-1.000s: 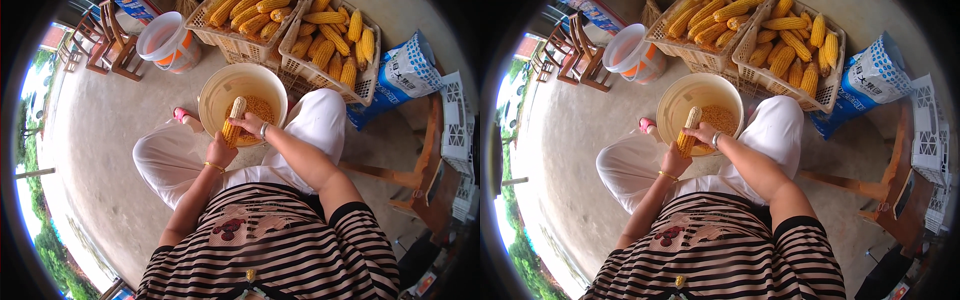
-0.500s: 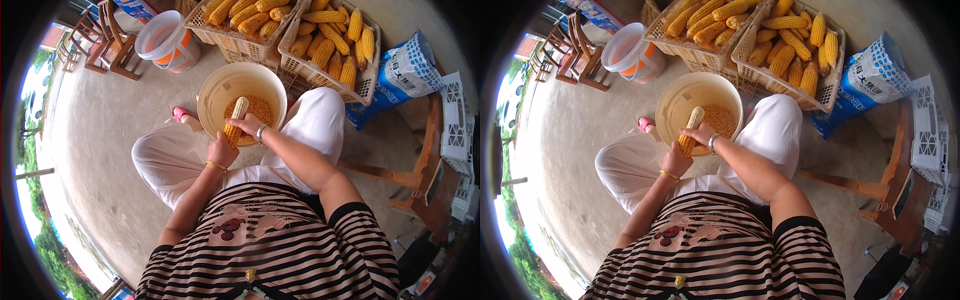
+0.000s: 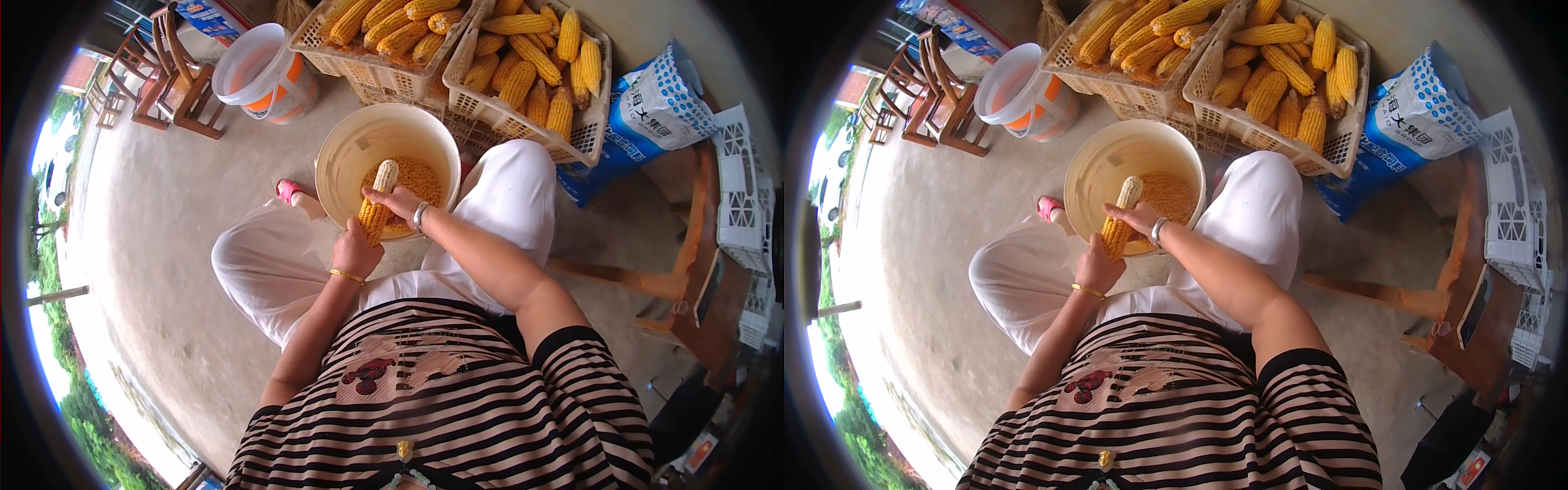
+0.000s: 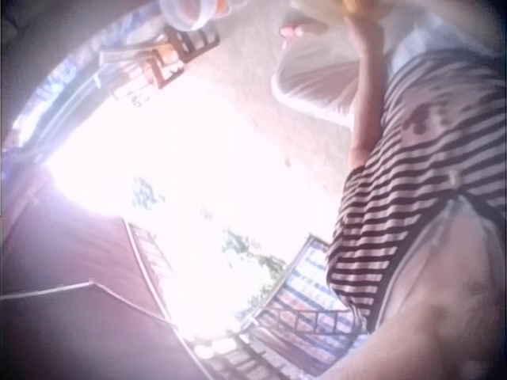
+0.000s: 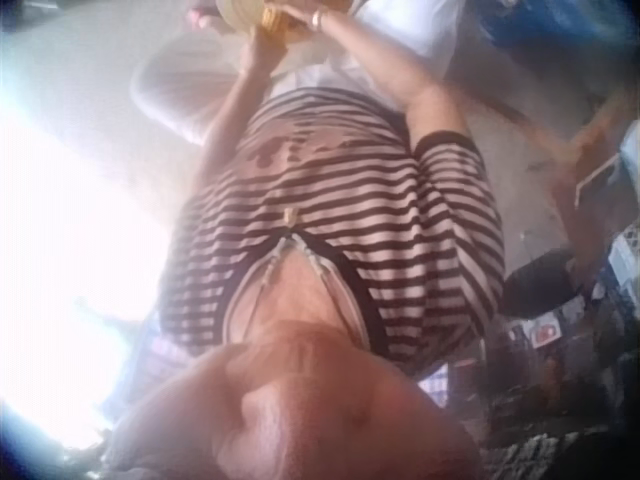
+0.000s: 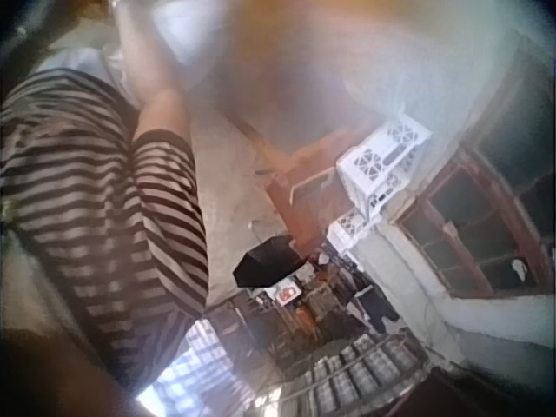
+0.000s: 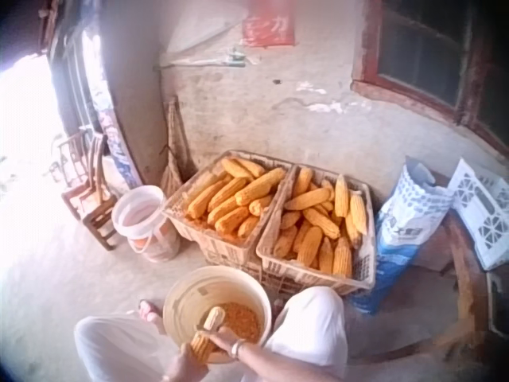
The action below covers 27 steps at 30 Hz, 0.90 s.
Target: The person is removing kernels from a corn cob by hand into a white bucket. They hold the cob over the bucket and use their thumbs to push the kernels off, handling one cob at a time.
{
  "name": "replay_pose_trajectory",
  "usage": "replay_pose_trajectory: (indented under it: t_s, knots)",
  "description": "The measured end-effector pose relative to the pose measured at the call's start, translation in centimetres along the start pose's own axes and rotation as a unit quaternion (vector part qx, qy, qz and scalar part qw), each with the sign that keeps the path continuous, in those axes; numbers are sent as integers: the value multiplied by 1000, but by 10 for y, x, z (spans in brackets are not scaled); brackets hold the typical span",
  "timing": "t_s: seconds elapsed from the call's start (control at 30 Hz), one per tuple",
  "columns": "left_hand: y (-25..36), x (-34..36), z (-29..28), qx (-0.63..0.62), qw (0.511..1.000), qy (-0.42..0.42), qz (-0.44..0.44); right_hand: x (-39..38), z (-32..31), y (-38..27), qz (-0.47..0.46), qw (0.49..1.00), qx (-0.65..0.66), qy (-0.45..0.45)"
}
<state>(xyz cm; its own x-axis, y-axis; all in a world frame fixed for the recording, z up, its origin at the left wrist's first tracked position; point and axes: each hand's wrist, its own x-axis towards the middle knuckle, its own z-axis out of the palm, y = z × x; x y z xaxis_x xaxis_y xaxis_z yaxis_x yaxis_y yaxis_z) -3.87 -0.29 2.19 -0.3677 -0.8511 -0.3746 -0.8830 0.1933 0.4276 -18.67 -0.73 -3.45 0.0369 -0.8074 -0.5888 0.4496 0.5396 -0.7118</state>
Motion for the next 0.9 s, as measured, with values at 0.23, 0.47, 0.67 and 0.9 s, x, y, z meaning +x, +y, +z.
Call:
replay_pose_trajectory:
  t_s: [0.23, 0.47, 0.67, 0.9]
  knots:
    - [-7, 6, 14, -15, 998, 12, 60, 9, -9, 7, -58, 952, -280, 113]
    - [-21, 18, 15, -76, 995, 16, 62, 0, -9, -4, -101, 975, -173, 96]
    - [2, 14, -2, -240, 967, -83, 3, -3, -6, -7, -55, 997, -17, 44]
    - [5, 11, 1, -279, 956, -91, -11, 17, -8, 10, -123, 987, -86, 62]
